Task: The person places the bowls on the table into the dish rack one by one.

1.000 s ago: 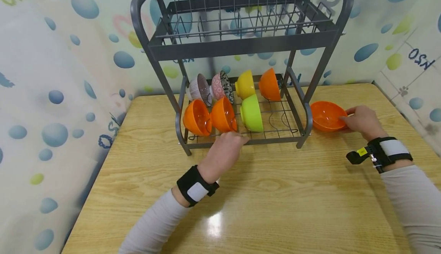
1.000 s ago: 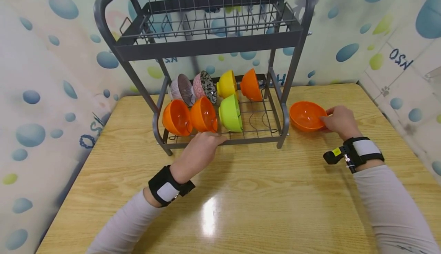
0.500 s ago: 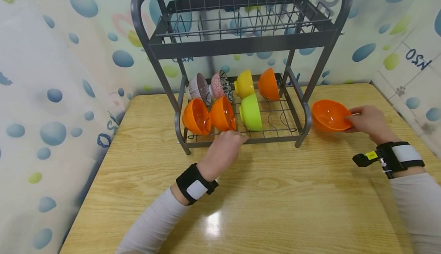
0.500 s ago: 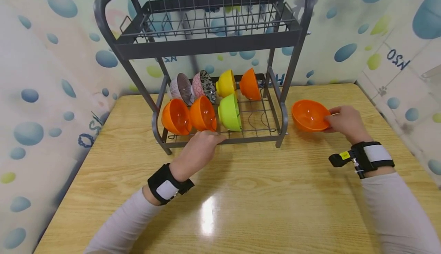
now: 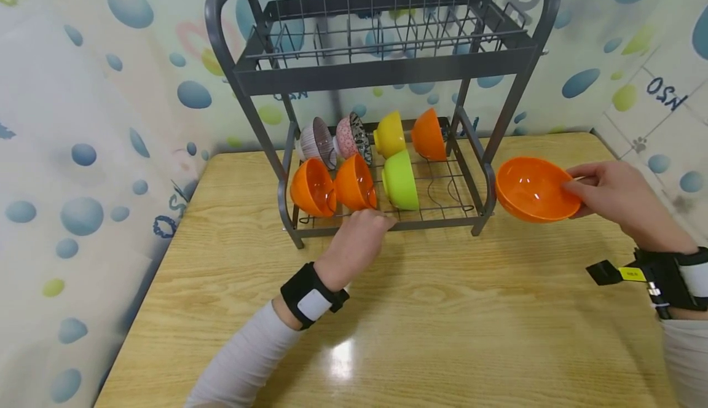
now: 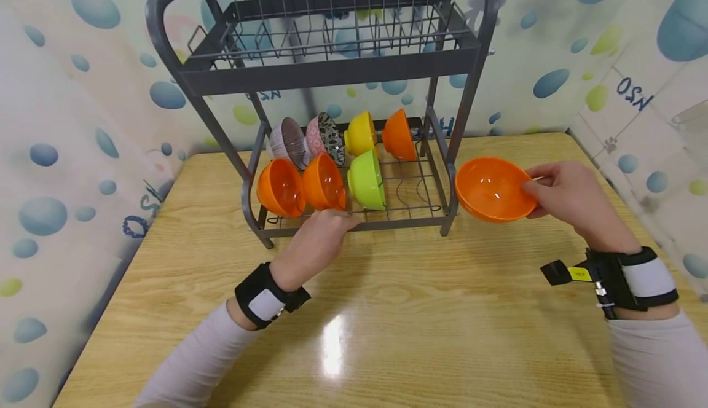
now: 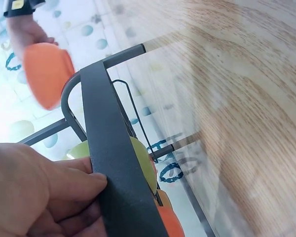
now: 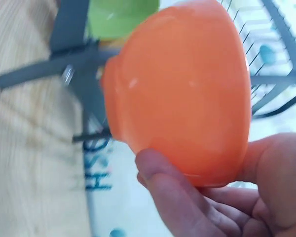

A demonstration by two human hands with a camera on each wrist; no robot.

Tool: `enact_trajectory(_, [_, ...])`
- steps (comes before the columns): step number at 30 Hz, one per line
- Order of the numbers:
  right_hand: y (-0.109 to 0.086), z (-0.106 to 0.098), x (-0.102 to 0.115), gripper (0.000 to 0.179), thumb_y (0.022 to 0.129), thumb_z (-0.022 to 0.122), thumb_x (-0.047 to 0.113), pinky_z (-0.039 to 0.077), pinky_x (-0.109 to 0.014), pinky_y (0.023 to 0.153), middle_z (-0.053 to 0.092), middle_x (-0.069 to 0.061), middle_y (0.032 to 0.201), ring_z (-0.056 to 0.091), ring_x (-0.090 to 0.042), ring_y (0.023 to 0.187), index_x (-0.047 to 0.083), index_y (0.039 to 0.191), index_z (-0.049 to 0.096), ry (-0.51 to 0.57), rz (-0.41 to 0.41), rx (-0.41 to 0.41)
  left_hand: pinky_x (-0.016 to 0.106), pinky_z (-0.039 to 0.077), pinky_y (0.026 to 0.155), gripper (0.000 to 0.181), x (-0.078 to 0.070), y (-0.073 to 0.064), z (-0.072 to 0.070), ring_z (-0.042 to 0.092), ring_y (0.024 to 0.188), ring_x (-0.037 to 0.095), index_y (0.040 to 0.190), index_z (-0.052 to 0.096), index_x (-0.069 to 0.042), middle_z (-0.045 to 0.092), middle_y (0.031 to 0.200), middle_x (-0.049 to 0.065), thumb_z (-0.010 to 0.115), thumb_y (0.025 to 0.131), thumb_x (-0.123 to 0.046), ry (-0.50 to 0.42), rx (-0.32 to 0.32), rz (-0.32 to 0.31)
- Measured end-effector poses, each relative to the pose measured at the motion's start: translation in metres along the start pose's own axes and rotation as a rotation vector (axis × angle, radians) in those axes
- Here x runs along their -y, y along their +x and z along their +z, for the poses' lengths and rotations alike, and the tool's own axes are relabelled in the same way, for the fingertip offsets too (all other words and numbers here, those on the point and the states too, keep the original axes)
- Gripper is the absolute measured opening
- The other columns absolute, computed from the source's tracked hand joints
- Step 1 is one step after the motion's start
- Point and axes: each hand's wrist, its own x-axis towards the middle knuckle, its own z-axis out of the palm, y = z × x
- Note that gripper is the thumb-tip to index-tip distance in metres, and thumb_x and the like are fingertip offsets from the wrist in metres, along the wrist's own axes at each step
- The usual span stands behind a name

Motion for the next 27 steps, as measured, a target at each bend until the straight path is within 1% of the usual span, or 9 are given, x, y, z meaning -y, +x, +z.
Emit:
enact_trajectory(3, [-0.009,0.003,0.013,0.048,0.099,0.047,0.026,0.058,-0.029,0.064,0.069,-0.022,0.098,0.067,-0.019,0.07,-0.012,0.129,0.049,-0.006,-0.026,0.027,0.018,0.044,0.051,0.041,0.001,0.0,0.0,0.06,0.066,0.008,0.105,0.074,-0.012,0.07,0.08,0.002,0.051,0.083,0.014,0.006,0.004,-0.002])
enact_trajectory(8, [-0.019,0.012,0.031,0.047,0.098,0.049,0.027,0.057,-0.028,0.065,0.072,-0.017,0.099,0.067,-0.017,0.072,-0.008,0.129,0.052,0.019,-0.064,0.127,0.021,0.049,0.056,0.04,0.0,0.0,0.0,0.064,0.072,0.01,0.105,0.073,-0.012,0.071,0.084,0.002,0.053,0.083,0.014,0.01,0.028,-0.003])
enact_trajectory(13, [-0.023,0.032,0.046,0.044,0.096,0.055,0.024,0.057,-0.029,0.066,0.072,-0.017,0.101,0.068,-0.018,0.073,-0.005,0.129,0.053,0.048,-0.099,0.216,0.023,0.052,0.058,0.038,-0.001,-0.002,-0.001,0.065,0.077,0.013,0.108,0.071,-0.011,0.071,0.09,0.003,0.054,0.083,0.012,0.012,0.055,-0.006])
enact_trajectory(15, [-0.024,0.041,0.052,0.042,0.095,0.057,0.021,0.057,-0.029,0.064,0.072,-0.017,0.101,0.069,-0.018,0.072,-0.006,0.127,0.055,0.063,-0.121,0.234,0.023,0.053,0.06,0.03,-0.002,-0.002,-0.002,0.065,0.077,0.014,0.106,0.071,-0.01,0.07,0.09,0.003,0.054,0.087,0.007,-0.009,0.032,0.005])
enact_trajectory(18, [-0.024,0.053,0.059,0.039,0.093,0.058,0.016,0.057,-0.03,0.062,0.072,-0.019,0.1,0.07,-0.018,0.071,-0.007,0.125,0.057,0.079,-0.159,0.252,0.023,0.054,0.065,0.022,-0.004,-0.003,-0.004,0.065,0.079,0.013,0.11,0.068,-0.008,0.069,0.09,0.002,0.054,0.093,-0.004,-0.09,-0.021,0.029])
enact_trajectory(21, [-0.025,0.063,0.064,0.037,0.092,0.059,0.013,0.057,-0.03,0.06,0.071,-0.02,0.1,0.07,-0.018,0.071,-0.008,0.123,0.058,0.094,-0.184,0.26,0.023,0.053,0.07,0.026,-0.007,-0.005,-0.007,0.063,0.079,0.011,0.117,0.065,-0.007,0.069,0.09,0.0,0.052,0.096,-0.012,-0.177,-0.078,0.051])
enact_trajectory(23, [-0.026,0.068,0.067,0.037,0.092,0.059,0.011,0.057,-0.03,0.059,0.071,-0.022,0.101,0.07,-0.018,0.07,-0.009,0.122,0.058,0.102,-0.199,0.262,0.022,0.052,0.069,0.029,-0.009,-0.007,-0.01,0.059,0.076,0.009,0.122,0.064,-0.007,0.068,0.09,-0.001,0.049,0.098,-0.015,-0.22,-0.092,0.051])
enact_trajectory(24, [-0.026,0.071,0.068,0.036,0.092,0.059,0.011,0.057,-0.029,0.059,0.071,-0.022,0.101,0.07,-0.017,0.07,-0.009,0.122,0.059,0.105,-0.205,0.262,0.021,0.051,0.067,0.03,-0.011,-0.007,-0.011,0.057,0.073,0.008,0.122,0.063,-0.007,0.067,0.087,-0.001,0.047,0.099,-0.018,-0.246,-0.092,0.05])
enact_trajectory(27, [-0.027,0.077,0.071,0.036,0.091,0.06,0.011,0.057,-0.029,0.058,0.07,-0.022,0.102,0.07,-0.017,0.071,-0.008,0.122,0.059,0.121,-0.221,0.267,0.02,0.046,0.061,0.037,-0.014,-0.008,-0.013,0.051,0.065,0.008,0.121,0.063,-0.008,0.06,0.076,-0.001,0.04,0.102,-0.028,-0.373,-0.065,0.04])
